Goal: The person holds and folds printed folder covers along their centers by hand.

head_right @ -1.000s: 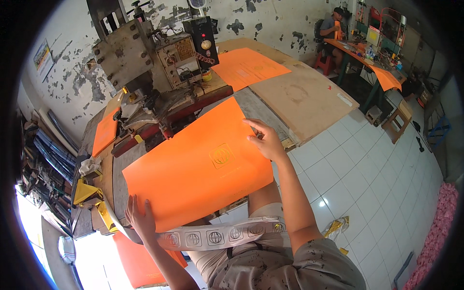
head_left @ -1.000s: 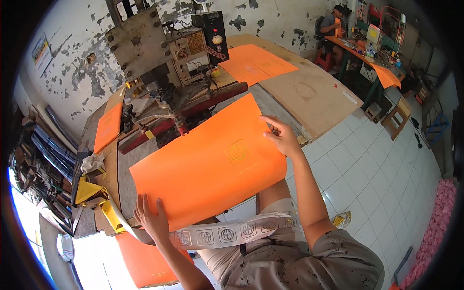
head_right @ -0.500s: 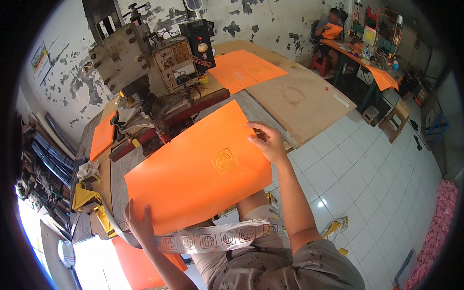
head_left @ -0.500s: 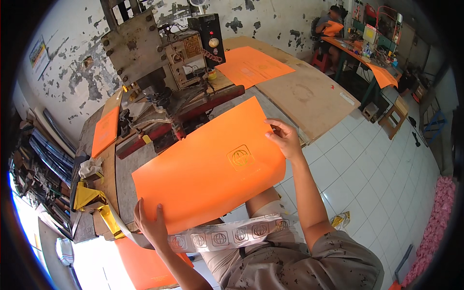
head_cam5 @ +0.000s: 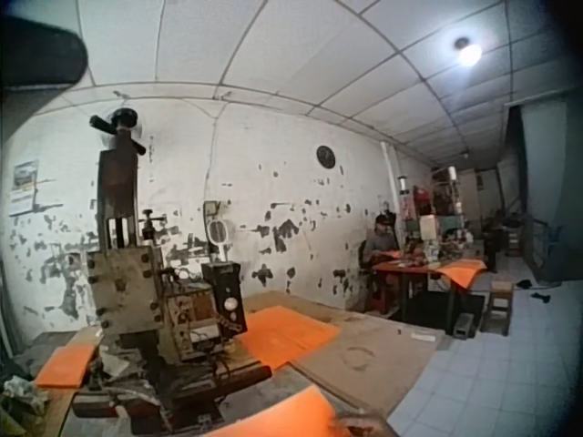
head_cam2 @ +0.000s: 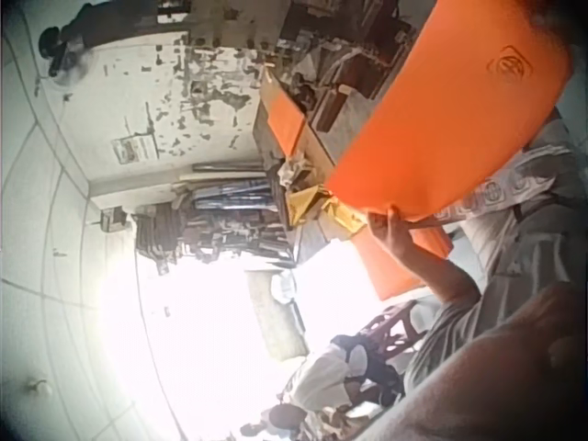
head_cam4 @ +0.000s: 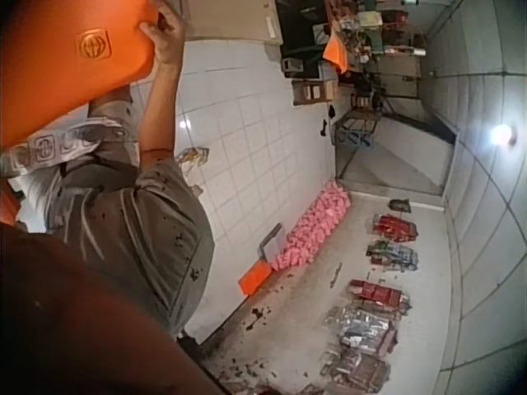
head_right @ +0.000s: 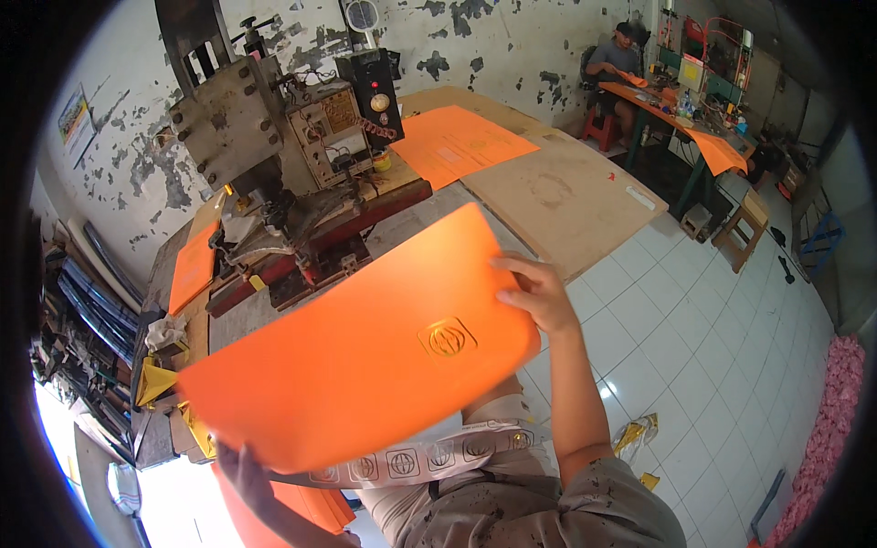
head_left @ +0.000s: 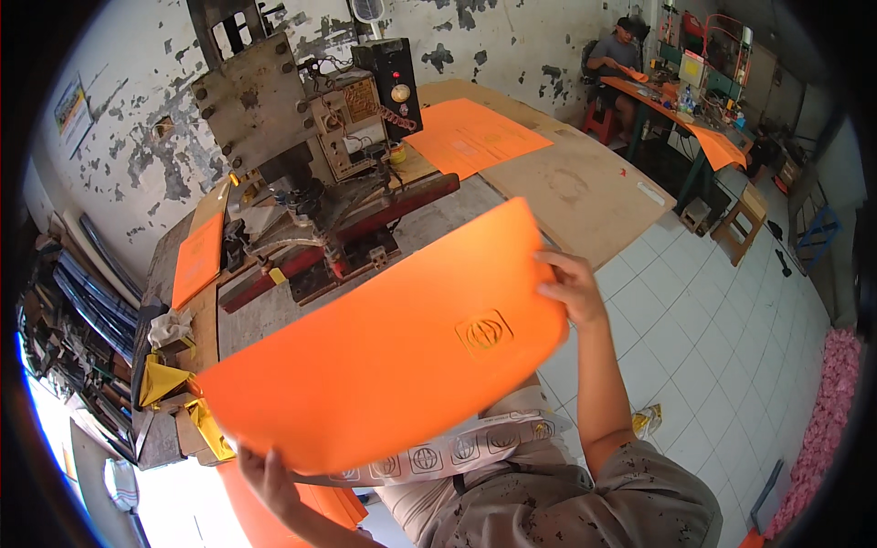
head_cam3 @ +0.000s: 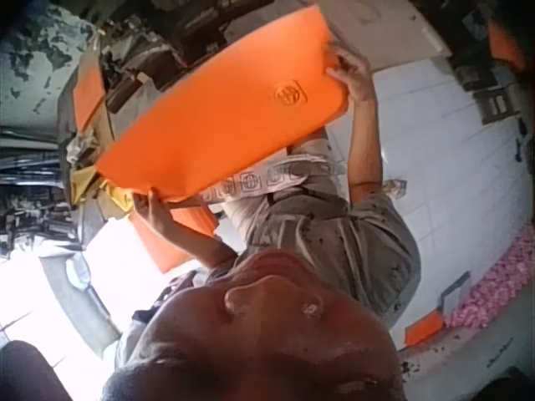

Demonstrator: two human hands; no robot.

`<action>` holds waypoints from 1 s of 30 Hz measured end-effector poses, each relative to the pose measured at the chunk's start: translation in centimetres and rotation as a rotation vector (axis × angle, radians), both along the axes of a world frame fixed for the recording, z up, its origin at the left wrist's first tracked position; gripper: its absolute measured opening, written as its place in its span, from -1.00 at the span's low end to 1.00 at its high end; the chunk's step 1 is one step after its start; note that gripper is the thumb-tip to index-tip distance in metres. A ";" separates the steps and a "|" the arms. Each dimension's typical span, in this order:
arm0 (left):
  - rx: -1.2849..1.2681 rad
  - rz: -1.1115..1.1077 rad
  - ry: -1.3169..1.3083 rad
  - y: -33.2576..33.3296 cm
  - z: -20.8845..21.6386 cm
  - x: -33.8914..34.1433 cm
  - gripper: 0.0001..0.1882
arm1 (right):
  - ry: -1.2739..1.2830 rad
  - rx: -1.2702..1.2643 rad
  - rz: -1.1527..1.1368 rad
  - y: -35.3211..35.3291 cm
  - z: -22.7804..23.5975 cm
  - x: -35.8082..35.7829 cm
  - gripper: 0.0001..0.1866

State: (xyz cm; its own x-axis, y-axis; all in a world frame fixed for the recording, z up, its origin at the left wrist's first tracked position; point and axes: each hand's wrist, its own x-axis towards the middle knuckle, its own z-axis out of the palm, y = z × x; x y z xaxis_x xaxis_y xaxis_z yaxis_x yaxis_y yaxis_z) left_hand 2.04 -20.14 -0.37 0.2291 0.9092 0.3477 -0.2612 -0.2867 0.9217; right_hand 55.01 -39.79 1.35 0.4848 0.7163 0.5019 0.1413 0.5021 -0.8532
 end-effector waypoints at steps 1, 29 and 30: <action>0.048 -0.032 -0.110 0.2 -1.3 -2.6 -0.35 | 0.066 0.143 0.050 -1.6 0.5 -0.3 -0.54; -0.576 -0.557 -0.604 -3.0 -1.2 12.6 -0.36 | 0.039 -0.497 0.228 2.7 4.7 -17.0 -0.51; -0.624 -0.615 -0.633 -3.1 -1.3 13.7 -0.36 | 0.140 -0.326 0.200 2.5 4.6 -16.1 -0.55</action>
State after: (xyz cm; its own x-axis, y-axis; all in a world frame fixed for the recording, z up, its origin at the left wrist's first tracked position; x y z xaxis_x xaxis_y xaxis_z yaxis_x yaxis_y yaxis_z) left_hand 15.75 -23.19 -1.69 0.6483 0.7573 0.0785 -0.6802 0.5298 0.5067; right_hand 38.92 -37.32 5.93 0.3671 0.9142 0.1715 -0.0609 0.2076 -0.9763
